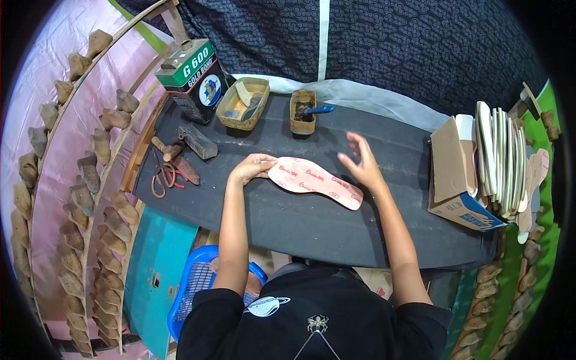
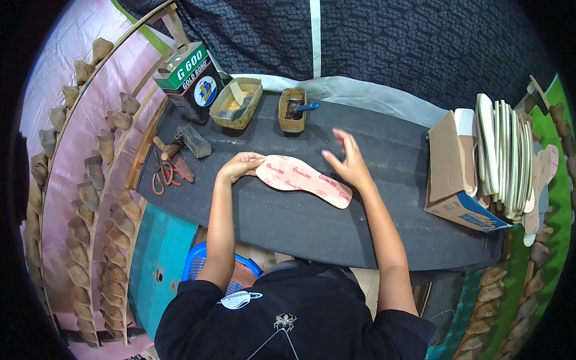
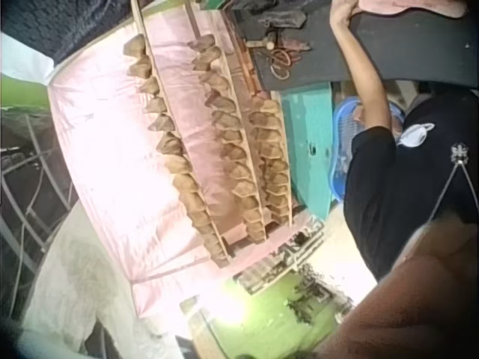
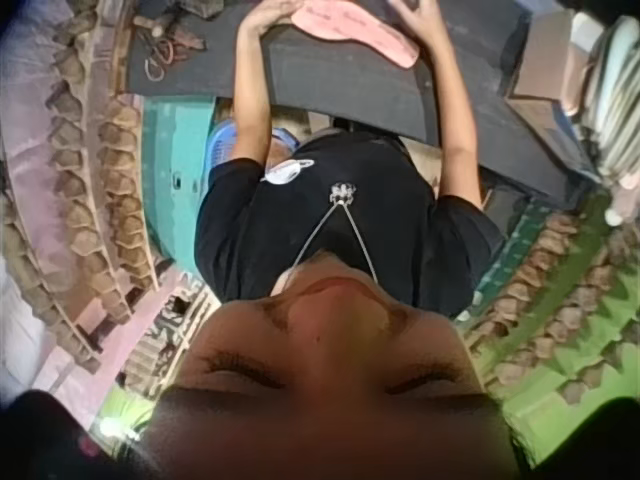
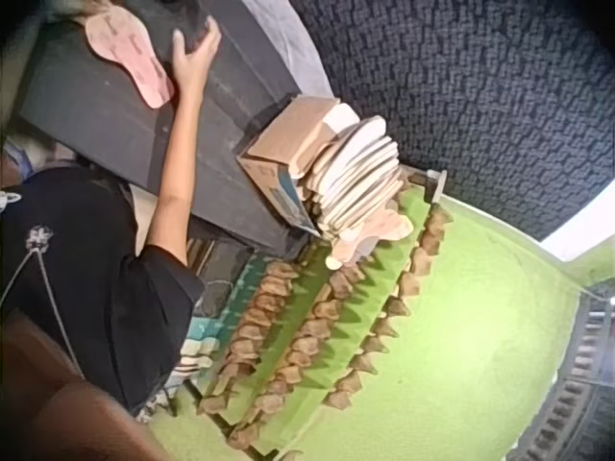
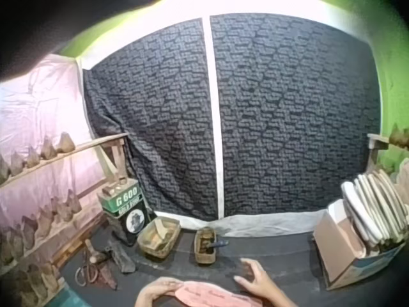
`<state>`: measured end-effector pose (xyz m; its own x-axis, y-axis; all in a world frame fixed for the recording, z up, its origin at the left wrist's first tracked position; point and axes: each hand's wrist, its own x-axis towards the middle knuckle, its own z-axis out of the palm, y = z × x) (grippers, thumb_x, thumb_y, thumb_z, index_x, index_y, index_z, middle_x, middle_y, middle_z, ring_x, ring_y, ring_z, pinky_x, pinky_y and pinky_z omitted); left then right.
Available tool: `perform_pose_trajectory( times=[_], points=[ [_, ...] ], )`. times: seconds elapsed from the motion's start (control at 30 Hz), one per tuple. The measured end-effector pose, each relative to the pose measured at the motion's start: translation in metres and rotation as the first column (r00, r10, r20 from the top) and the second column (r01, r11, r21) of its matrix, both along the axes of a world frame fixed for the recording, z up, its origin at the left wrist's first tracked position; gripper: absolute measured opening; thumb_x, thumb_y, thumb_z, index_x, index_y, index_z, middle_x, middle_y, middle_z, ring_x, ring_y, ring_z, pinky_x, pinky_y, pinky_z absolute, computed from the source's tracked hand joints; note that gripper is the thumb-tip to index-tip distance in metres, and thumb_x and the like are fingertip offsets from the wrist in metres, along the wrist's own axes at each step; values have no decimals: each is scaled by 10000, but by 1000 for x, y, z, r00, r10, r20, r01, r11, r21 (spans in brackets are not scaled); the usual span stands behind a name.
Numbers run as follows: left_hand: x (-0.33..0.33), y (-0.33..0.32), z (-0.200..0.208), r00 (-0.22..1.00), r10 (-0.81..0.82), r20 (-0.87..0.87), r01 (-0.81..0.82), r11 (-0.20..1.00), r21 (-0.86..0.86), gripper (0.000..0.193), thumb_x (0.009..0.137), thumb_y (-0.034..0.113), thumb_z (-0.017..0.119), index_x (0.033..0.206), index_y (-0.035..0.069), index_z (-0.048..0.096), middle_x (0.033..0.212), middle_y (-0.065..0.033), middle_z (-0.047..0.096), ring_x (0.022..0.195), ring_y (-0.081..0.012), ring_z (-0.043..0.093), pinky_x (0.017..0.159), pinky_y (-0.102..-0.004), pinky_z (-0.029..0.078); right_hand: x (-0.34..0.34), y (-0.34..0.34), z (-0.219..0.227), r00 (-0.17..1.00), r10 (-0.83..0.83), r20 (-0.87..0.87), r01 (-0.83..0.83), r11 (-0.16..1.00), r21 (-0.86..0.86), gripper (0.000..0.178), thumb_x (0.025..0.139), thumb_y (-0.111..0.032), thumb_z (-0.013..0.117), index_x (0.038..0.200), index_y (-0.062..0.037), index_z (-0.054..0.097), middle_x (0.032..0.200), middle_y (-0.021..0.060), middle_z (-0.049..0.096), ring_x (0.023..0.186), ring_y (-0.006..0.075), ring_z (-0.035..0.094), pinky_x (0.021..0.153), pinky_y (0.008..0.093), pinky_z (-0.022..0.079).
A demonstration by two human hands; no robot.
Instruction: The person takes shoe soles from a box, applies adhesive around the soles using a handheld brush, and places them into a basket.
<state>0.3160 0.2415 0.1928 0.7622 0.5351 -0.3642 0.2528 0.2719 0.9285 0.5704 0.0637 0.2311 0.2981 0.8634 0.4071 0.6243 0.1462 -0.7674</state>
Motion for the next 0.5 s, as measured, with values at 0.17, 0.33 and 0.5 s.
perform_pose_trajectory(
  times=[0.17, 0.33, 0.5],
  points=[
    [17, 12, -1, 995, -71, 64, 73, 997, -28, 254, 800, 175, 570, 997, 16, 551, 839, -27, 601, 727, -73, 574, 663, -201, 476, 7, 71, -4, 976, -31, -217, 35, 999, 15, 580, 727, -284, 645, 1173, -42, 363, 929, 86, 496, 728, 120, 477, 625, 244, 430],
    [17, 11, -11, 987, -15, 163, 24, 998, -53, 260, 798, 178, 570, 995, 8, 552, 825, -32, 604, 704, -74, 572, 652, -200, 472, -1, 119, -4, 979, -40, -199, 57, 995, 80, 543, 712, -318, 657, 1091, -13, 416, 733, 56, 545, 618, 108, 493, 587, 245, 435],
    [9, 5, -12, 981, 30, 191, -18, 998, -65, 246, 802, 181, 567, 979, 9, 556, 836, -29, 602, 717, -73, 572, 663, -201, 468, -2, 129, 0, 974, -108, -199, 123, 990, 67, 366, 742, -311, 620, 958, -34, 520, 668, 71, 568, 559, 115, 504, 553, 247, 425]
  ],
)
